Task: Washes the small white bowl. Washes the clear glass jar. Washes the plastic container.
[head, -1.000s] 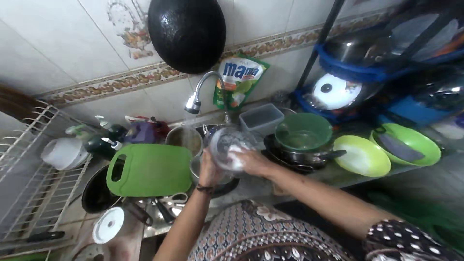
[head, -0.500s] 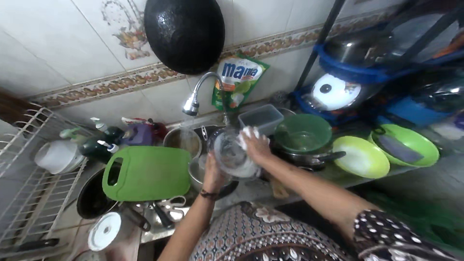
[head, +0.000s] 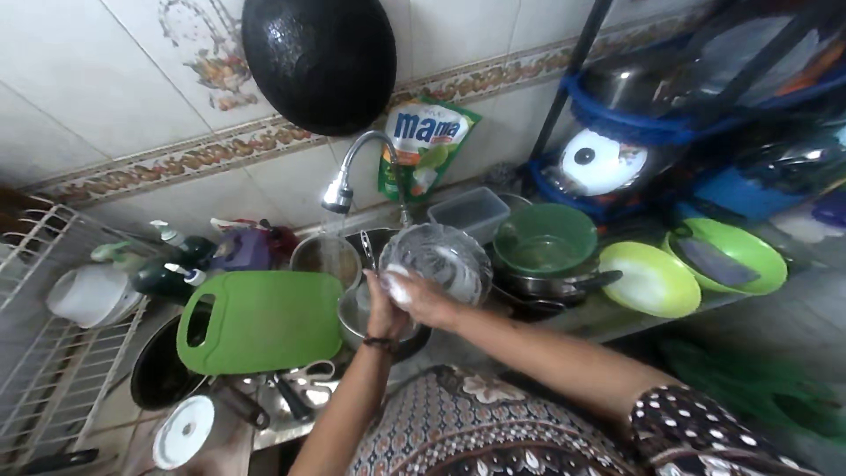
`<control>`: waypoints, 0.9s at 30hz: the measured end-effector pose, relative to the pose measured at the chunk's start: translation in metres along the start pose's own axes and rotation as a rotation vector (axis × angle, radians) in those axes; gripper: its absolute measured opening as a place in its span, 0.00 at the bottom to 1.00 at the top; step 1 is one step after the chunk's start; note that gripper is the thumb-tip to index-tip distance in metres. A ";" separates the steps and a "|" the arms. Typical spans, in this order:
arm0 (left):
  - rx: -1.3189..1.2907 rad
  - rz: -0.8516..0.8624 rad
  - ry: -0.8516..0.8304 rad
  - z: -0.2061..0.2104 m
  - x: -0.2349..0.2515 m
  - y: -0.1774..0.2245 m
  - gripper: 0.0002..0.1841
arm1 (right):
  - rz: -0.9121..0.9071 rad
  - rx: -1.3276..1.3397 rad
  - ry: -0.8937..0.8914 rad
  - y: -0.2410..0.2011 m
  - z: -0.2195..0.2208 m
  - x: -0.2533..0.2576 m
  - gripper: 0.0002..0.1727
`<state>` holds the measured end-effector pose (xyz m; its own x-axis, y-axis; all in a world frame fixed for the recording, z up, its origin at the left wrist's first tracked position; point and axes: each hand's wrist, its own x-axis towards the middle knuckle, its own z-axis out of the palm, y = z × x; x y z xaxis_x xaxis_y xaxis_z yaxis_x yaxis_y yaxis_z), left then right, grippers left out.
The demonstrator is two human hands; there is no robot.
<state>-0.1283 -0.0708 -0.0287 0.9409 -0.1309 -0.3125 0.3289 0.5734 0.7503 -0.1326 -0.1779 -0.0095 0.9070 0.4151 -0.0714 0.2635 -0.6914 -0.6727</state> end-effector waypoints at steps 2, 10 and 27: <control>0.039 0.024 0.064 -0.006 0.005 0.001 0.27 | 0.020 -0.088 -0.076 0.000 -0.007 -0.018 0.24; 0.240 0.016 0.065 -0.012 -0.002 0.002 0.26 | 0.370 -0.370 0.084 0.058 -0.053 -0.031 0.31; 0.254 0.060 0.010 -0.003 0.003 -0.005 0.29 | 0.237 -0.241 0.147 0.052 -0.024 0.003 0.32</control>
<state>-0.1269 -0.0720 -0.0349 0.9589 -0.0943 -0.2675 0.2834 0.3584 0.8895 -0.1086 -0.2267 -0.0270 0.9851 0.1490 -0.0858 0.0942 -0.8851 -0.4557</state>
